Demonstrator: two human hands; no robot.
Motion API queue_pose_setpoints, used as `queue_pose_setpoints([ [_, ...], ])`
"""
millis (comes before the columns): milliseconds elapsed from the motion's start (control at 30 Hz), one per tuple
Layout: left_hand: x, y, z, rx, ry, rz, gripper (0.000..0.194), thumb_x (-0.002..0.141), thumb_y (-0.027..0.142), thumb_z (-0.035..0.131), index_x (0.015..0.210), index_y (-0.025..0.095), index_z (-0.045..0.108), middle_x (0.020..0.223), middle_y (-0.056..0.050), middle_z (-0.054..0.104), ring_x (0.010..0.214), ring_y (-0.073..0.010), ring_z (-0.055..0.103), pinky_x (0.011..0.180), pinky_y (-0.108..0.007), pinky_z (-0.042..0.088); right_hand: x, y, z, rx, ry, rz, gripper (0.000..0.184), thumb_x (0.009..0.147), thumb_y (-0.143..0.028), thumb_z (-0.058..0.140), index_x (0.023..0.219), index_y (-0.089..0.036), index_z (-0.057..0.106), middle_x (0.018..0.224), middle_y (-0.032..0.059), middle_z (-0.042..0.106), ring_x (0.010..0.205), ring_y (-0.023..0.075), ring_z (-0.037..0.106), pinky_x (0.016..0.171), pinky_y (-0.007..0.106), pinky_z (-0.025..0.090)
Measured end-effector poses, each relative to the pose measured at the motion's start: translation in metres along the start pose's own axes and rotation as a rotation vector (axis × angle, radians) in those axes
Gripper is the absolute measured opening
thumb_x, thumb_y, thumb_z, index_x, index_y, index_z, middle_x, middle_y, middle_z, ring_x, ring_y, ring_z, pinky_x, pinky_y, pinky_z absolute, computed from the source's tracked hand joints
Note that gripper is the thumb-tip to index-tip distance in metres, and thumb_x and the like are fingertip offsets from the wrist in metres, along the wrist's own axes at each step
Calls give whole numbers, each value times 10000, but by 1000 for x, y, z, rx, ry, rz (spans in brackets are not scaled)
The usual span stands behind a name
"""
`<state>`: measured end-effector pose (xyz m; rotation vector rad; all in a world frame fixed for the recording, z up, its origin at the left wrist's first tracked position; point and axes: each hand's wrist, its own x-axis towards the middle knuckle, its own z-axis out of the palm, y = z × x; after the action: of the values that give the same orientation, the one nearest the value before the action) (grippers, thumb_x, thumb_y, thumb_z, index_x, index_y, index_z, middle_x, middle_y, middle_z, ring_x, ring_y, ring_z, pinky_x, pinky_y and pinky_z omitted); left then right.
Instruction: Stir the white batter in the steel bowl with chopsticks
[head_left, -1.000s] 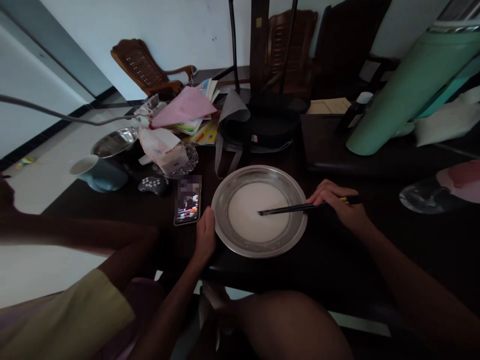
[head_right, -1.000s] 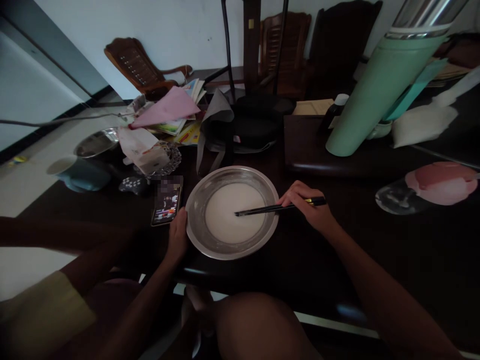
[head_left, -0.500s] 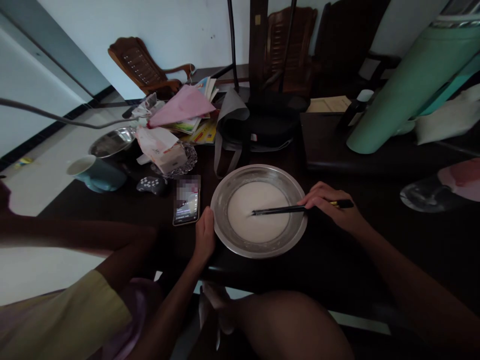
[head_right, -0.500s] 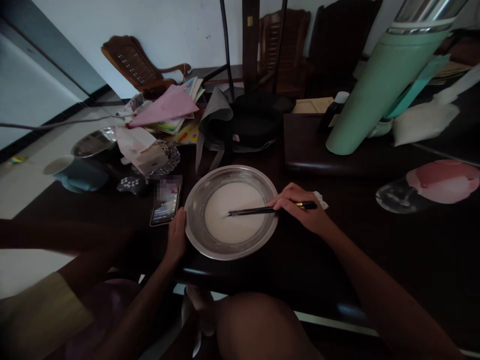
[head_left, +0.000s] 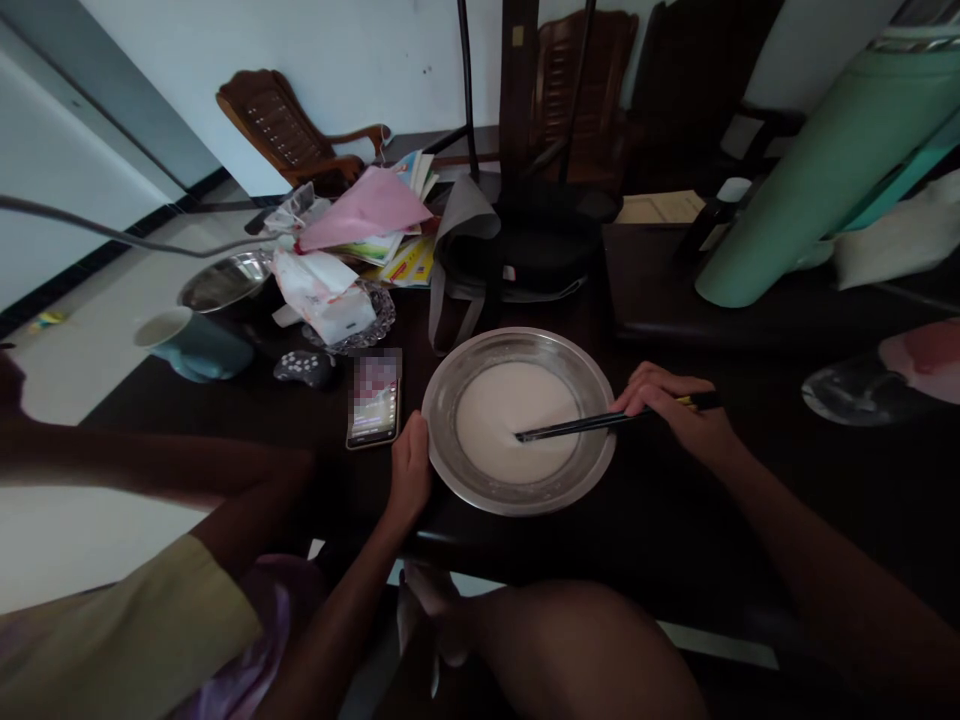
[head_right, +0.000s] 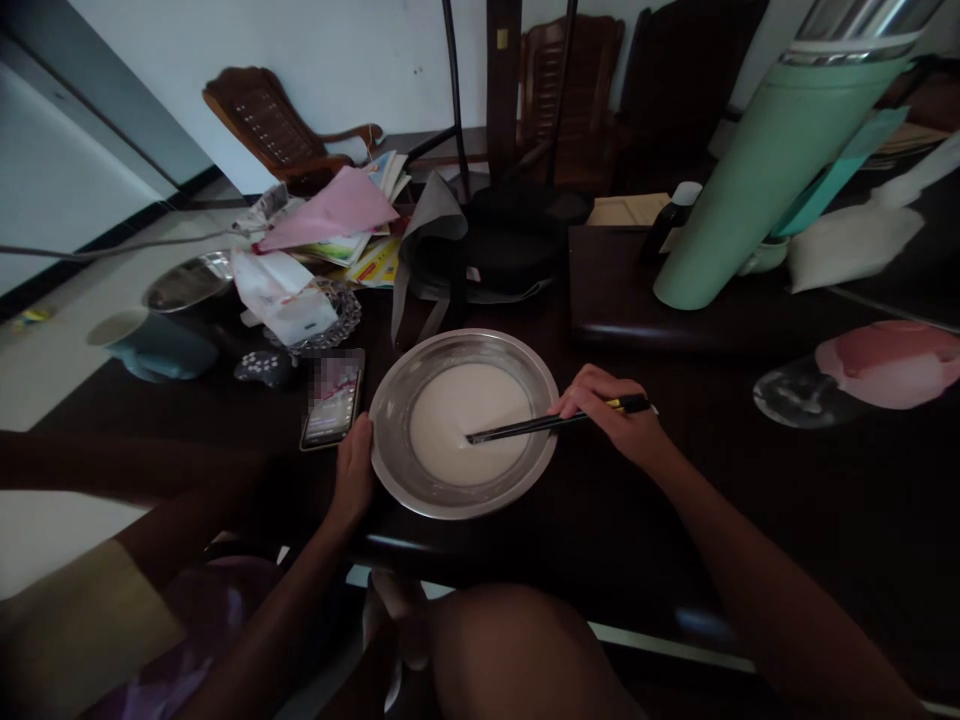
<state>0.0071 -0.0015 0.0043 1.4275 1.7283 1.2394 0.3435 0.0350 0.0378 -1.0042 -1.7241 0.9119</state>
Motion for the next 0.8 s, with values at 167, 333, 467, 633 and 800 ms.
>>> queue_pose_setpoints([
  [167,0,1,0,-12,0,4,488,931,650,396,692,230,465,680,18,463,664,-155,425,642,-280,421,0,0,0,-49,7,-30,273,951,-393,592,750,-304,754,827,15,783,820,239,663,766,419,528],
  [333,1,-1,-1,-18,-1,-4,503,920,674,399,705,226,482,703,10,484,693,-160,445,666,-284,425,0,1,0,-18,-35,-47,303,971,-340,563,731,-294,742,819,13,777,784,226,657,754,405,516],
  [467,1,-1,0,-22,4,-5,505,918,677,408,707,226,486,702,11,490,689,-161,449,671,-287,423,0,-1,-1,-38,6,-27,267,957,-333,585,754,-291,753,825,19,775,823,231,667,781,408,521],
  [633,1,-1,0,-12,6,-6,516,913,691,406,706,226,491,697,7,492,686,-164,447,676,-291,429,0,-2,-1,15,-7,-9,318,966,-350,569,706,-280,739,785,21,762,756,215,670,737,393,521],
  [800,1,0,0,-17,5,-2,519,910,696,406,684,232,458,673,16,462,665,-159,425,642,-282,419,0,-2,-1,-36,22,-19,284,955,-369,588,739,-291,755,819,25,773,804,232,674,768,410,530],
])
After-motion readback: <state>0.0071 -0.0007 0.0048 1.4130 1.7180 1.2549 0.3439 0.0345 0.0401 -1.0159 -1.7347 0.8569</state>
